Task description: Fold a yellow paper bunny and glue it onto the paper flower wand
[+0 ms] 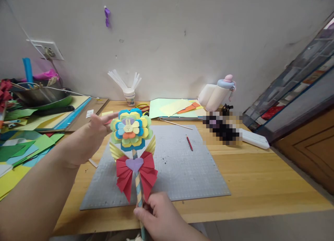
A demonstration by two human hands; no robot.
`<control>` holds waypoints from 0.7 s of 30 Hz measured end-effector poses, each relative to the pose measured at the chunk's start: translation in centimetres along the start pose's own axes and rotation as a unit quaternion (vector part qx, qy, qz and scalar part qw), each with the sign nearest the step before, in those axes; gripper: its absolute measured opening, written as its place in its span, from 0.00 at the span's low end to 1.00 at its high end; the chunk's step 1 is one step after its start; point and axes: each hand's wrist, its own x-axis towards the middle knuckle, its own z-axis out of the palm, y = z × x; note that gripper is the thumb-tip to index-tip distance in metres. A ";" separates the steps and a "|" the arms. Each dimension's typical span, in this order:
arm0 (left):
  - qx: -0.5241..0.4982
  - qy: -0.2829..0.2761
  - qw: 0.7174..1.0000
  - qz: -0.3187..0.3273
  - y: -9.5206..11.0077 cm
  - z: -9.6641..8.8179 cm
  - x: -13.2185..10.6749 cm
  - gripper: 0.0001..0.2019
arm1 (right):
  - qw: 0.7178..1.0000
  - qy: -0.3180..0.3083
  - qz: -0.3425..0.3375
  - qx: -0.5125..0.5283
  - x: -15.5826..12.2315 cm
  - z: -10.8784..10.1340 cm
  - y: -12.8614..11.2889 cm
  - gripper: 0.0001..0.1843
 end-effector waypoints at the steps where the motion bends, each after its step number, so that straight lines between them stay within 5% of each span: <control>1: -0.012 0.028 0.999 0.009 -0.1 -0.4 0.2 0.30 | 1.000 0.004 0.008 0.013 0.0 0.0 0.0 0.11; 4: -0.033 0.079 0.996 -0.002 -0.9 -1.2 0.8 0.31 | 0.999 0.006 0.012 0.048 0.1 -0.1 -0.1 0.10; 12: -0.054 -0.052 0.996 -0.056 -3.7 0.8 -1.2 0.24 | 0.999 -0.010 -0.009 0.043 0.3 -0.1 0.0 0.10; 21: -0.009 -0.050 0.999 0.005 -2.7 0.5 -0.8 0.20 | 0.999 -0.027 -0.041 0.003 0.4 -0.1 0.2 0.10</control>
